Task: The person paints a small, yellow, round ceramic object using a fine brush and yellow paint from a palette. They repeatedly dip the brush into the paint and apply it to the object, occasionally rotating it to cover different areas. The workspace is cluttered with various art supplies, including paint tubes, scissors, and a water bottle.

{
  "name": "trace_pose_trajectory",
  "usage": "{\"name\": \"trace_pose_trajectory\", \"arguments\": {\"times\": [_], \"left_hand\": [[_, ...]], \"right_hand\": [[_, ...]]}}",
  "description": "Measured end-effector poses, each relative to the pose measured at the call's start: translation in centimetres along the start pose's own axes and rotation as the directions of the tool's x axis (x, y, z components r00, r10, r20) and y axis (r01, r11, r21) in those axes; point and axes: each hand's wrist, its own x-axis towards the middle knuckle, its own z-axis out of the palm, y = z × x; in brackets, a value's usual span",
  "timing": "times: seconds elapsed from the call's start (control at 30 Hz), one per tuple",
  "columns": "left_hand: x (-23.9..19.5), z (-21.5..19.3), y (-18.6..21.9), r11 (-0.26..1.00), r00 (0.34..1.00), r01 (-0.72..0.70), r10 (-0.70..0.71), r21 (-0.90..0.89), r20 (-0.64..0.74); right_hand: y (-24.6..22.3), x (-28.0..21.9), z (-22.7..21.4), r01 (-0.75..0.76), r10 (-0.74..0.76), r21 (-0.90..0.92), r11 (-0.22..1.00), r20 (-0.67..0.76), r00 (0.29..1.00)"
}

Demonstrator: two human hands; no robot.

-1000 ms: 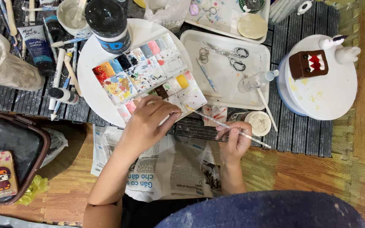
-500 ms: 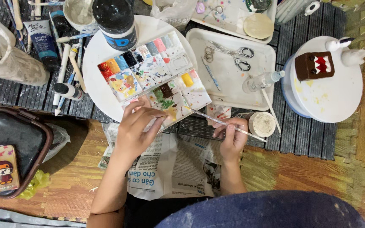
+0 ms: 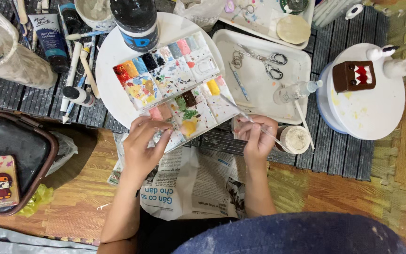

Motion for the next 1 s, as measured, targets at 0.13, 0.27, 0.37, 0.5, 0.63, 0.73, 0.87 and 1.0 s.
{"name": "trace_pose_trajectory", "arguments": {"times": [0.13,0.27,0.37,0.5,0.63,0.73,0.87,1.0], "left_hand": [[-0.7,0.4,-0.2,0.995,0.995,0.072,-0.077,-0.071,-0.064],[-1.0,0.7,-0.6,0.992,0.992,0.099,-0.104,-0.08,-0.068],[-1.1,0.9,-1.1,0.989,0.987,0.12,-0.128,-0.089,-0.093],[-1.3,1.3,-1.6,0.973,0.97,0.198,-0.212,-0.122,-0.118],[-1.5,1.5,-1.8,0.983,0.976,0.139,-0.157,-0.122,-0.152],[-1.6,1.5,-1.8,0.983,0.976,0.134,-0.152,-0.122,-0.156],[-1.5,1.4,-1.8,0.985,0.98,0.119,-0.137,-0.126,-0.143],[-1.9,1.5,-2.0,0.979,0.976,0.136,-0.159,-0.151,-0.148]], "right_hand": [[0.1,0.9,0.7,0.011,-0.011,0.001,1.0,0.017,1.0],[0.0,1.5,0.8,0.009,-0.006,-0.139,0.99,0.019,1.0],[-0.3,2.2,0.6,-0.014,0.025,-0.249,0.968,0.044,0.999],[-0.8,2.8,0.6,0.052,-0.037,-0.282,0.958,0.058,0.998],[-1.3,3.2,1.0,0.057,-0.043,-0.262,0.963,0.059,0.997],[-1.7,3.5,1.5,0.068,-0.04,-0.324,0.944,0.092,0.995],[-2.3,4.0,1.8,0.091,-0.047,-0.399,0.913,0.119,0.992],[-2.4,3.6,1.8,-0.008,0.049,-0.359,0.933,0.104,0.993]]}}
